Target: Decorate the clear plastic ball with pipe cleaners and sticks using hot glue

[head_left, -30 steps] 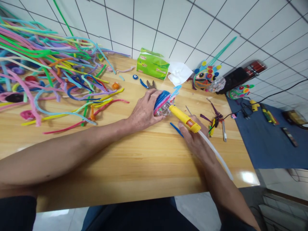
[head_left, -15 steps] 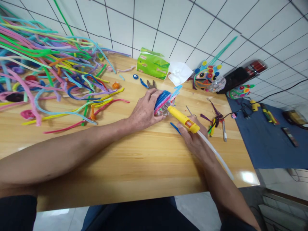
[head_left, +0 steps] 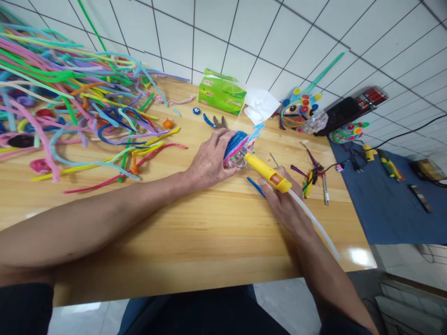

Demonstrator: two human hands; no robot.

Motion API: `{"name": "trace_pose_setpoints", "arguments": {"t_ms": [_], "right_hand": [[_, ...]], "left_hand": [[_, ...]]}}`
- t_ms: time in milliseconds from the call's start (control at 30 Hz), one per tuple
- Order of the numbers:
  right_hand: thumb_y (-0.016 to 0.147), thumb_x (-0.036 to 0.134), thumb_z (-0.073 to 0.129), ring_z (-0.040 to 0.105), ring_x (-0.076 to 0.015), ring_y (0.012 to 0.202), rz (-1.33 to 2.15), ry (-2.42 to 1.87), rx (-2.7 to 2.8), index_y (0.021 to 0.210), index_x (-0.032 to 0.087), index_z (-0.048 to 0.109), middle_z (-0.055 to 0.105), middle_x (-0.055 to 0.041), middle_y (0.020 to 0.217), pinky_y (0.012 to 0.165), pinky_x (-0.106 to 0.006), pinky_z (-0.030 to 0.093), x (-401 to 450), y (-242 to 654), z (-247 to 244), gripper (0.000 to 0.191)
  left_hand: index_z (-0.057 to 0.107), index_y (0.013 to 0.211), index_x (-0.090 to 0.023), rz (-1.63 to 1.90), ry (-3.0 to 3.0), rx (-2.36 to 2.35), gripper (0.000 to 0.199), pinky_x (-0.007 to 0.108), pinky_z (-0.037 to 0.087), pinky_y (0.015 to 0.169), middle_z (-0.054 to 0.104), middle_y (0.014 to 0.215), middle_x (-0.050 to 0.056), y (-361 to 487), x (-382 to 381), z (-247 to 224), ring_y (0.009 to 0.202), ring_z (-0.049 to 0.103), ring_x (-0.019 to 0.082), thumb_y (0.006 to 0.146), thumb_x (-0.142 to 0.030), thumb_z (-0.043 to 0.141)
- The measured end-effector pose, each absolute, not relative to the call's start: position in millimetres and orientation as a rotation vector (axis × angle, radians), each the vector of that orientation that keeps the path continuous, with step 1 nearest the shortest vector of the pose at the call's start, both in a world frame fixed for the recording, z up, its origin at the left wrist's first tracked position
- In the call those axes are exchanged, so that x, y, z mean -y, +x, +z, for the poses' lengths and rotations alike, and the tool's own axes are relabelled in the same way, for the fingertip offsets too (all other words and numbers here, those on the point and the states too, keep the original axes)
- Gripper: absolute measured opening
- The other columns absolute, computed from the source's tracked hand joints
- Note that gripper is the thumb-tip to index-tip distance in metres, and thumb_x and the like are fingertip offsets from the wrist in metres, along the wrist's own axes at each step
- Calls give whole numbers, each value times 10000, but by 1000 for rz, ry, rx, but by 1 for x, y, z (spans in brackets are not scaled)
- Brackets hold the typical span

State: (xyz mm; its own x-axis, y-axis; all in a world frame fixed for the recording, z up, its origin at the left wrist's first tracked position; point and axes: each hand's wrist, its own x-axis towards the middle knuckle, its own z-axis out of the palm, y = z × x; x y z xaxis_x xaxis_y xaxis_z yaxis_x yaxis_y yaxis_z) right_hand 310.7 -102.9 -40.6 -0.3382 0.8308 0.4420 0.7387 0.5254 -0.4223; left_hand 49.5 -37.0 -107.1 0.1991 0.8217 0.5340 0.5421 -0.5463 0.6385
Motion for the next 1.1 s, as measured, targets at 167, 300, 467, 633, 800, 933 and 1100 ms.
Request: {"name": "trace_pose_setpoints", "arguments": {"t_ms": [167, 300, 467, 633, 800, 933, 1100], "right_hand": [[1135, 439, 655, 727, -261, 800, 187, -1282, 2129, 992, 298, 629, 748, -47, 910, 747, -405, 614, 103, 310, -40, 202], [1135, 441, 666, 738, -256, 816, 193, -1269, 2116, 1039, 296, 657, 754, -40, 930, 764, -399, 623, 103, 310, -43, 174], [1128, 421, 667, 740, -259, 807, 128, -1215, 2123, 1040, 288, 654, 757, -44, 925, 736, -399, 615, 99, 310, -42, 160], [1129, 450, 651, 694, -243, 761, 103, -1224, 2091, 998, 288, 634, 717, -32, 880, 706, -396, 600, 97, 310, -46, 209], [1117, 486, 637, 683, -282, 870, 196, -1323, 1986, 1003, 292, 635, 700, -57, 927, 866, -516, 644, 94, 314, -59, 225], [1108, 513, 652, 612, -259, 811, 205, -1380, 1956, 967, 291, 630, 638, -30, 884, 849, -491, 615, 95, 315, -59, 264], [1099, 513, 676, 617, -258, 772, 204, -1324, 1977, 998, 288, 636, 648, -33, 872, 779, -470, 590, 97, 312, -55, 249]], "left_hand": [[448, 1682, -275, 1265, 2178, -1274, 1007, 647, 579, 1292, 539, 1693, 200, 50, 37, -106, 1615, 562, 444, 816, -375, 953], [454, 1682, -272, 1255, 2175, -1289, 1014, 647, 579, 1294, 543, 1688, 198, 50, 38, -105, 1609, 569, 441, 808, -363, 961], [481, 1672, -260, 1263, 2166, -1290, 998, 643, 570, 1308, 546, 1680, 198, 50, 39, -103, 1622, 556, 449, 806, -354, 968], [469, 1673, -262, 1244, 2162, -1308, 1007, 644, 570, 1312, 547, 1678, 194, 51, 39, -101, 1620, 559, 447, 798, -335, 963], [458, 1676, -249, 1230, 2170, -1303, 1029, 637, 554, 1331, 547, 1678, 205, 51, 39, -100, 1631, 550, 449, 788, -322, 972], [440, 1682, -264, 1200, 2177, -1315, 1025, 637, 564, 1319, 538, 1695, 199, 50, 40, -99, 1619, 567, 440, 804, -339, 964], [455, 1676, -259, 1234, 2173, -1291, 1003, 632, 578, 1305, 544, 1692, 208, 51, 39, -100, 1608, 581, 439, 823, -383, 968]]}}
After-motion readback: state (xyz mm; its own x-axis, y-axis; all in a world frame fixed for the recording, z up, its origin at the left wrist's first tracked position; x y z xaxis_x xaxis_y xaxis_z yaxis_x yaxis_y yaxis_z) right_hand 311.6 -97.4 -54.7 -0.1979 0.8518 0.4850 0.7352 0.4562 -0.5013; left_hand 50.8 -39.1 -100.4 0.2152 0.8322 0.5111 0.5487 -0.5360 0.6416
